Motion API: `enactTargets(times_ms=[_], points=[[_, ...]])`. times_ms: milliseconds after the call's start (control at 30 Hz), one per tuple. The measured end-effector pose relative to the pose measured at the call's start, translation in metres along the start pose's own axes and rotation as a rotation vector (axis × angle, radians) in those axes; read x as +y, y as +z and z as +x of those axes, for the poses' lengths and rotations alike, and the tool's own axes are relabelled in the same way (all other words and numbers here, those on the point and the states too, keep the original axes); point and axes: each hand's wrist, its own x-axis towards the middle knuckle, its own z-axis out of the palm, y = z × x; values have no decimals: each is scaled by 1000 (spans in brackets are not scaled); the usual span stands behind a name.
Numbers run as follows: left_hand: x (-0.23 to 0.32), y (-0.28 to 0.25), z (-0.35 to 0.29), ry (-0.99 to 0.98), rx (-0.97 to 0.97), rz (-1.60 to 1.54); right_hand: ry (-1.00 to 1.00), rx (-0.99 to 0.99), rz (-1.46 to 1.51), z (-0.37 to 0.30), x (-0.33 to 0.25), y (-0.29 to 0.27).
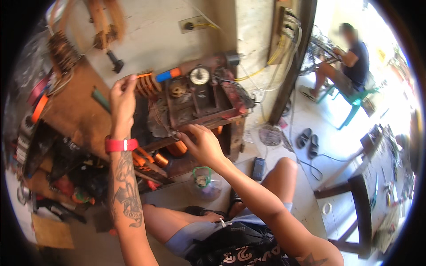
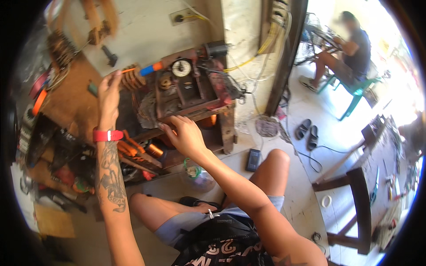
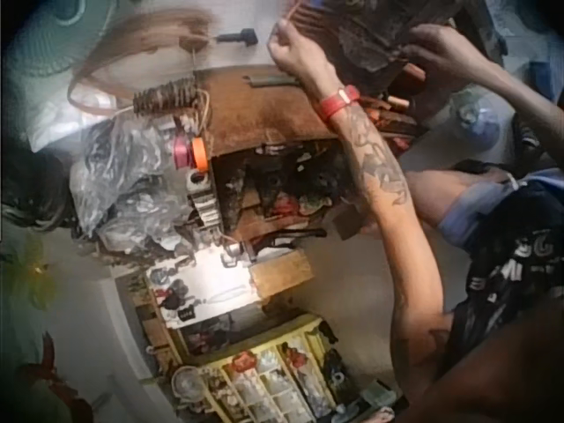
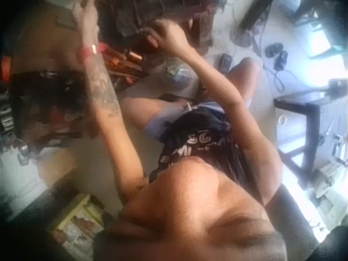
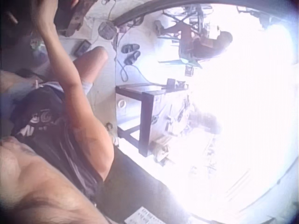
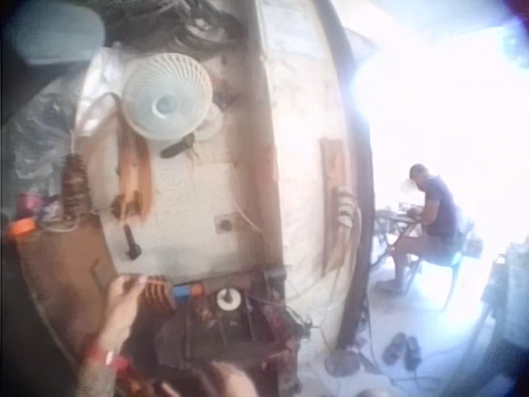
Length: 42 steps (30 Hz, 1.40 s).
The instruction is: The person winds copper wire by hand onto a cylindrical bobbin mounted on a low workbench. They repeatedly feed the wire, wrap it around the bobbin, and adjust the coil with both hands. The person remains seated on the floor during the task.
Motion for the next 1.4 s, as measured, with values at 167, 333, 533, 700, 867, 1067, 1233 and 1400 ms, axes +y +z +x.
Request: enactTargets(times_ms=[167, 333, 533, 700, 867, 1067, 1233, 1400], points=[[-10, 5, -9, 96, 48, 17, 649, 374, 184, -36, 79, -60], [-11, 9, -26, 310, 115, 152, 520, 285, 610, 0, 118, -94], [-13, 8, -37, 438, 135, 176, 726, 22, 732, -16, 100, -142], [-26, 18, -39, 572, 227, 166, 874, -37, 609, -55, 40, -151], [-36, 25, -38, 641, 287, 146, 177, 187, 104, 2, -14, -118], [-37, 26, -37, 661, 285, 131, -355, 282, -103, 77, -60, -73], [-36, 26, -37, 637, 290, 73, -290, 81, -136, 102, -89, -42], [-33, 25, -38, 622, 301, 62, -389, 58, -196, 116, -88, -26]])
